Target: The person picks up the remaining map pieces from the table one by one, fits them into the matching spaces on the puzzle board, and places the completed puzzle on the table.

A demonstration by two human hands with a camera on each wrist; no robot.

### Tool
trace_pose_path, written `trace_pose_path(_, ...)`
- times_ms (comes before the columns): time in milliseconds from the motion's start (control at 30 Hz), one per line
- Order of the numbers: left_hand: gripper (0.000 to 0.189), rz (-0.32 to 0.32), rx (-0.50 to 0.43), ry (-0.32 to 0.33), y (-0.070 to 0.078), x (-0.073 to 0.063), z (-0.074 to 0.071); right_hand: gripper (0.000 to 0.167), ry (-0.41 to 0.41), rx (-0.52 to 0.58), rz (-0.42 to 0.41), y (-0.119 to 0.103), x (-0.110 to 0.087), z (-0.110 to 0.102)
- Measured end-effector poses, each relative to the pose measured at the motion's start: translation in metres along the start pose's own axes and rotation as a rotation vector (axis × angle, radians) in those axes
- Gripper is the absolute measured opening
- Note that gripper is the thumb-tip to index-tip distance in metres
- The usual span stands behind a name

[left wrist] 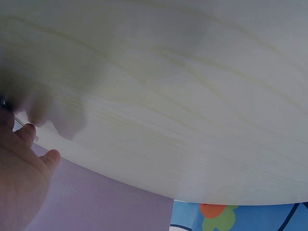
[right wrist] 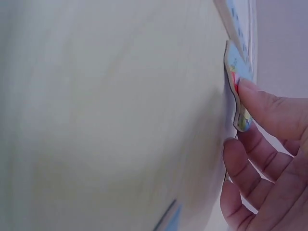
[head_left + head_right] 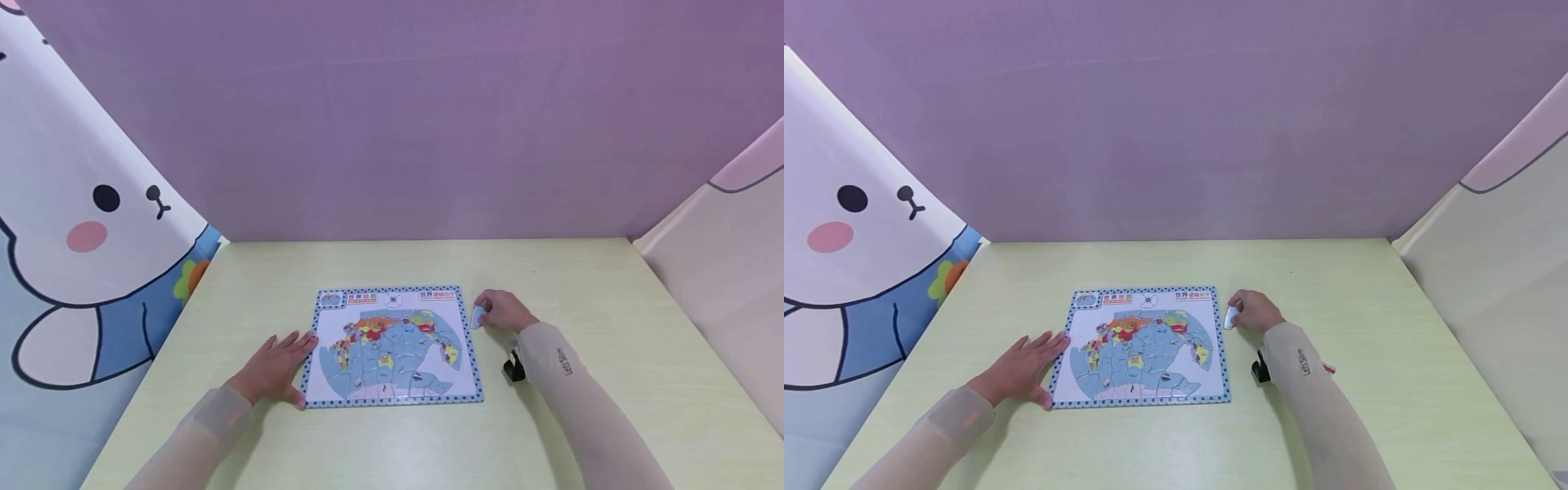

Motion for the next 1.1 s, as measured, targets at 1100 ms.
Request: trace_pose_path(1100, 0.110, 0.020, -0.002, 0.001, -0.004, 0.004, 0.002, 0.020, 0.032, 0.129, -0.065, 0.009, -0.011, -0.015)
Point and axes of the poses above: each hand's wrist, its own x-axis towards the middle knuckle, its own z-axis out of the palm, y = z × x, the point moved 5 cm from there along x, towards the middle knuckle, and after that the axes turned 2 degrees about -x, right-handed, at the moved point
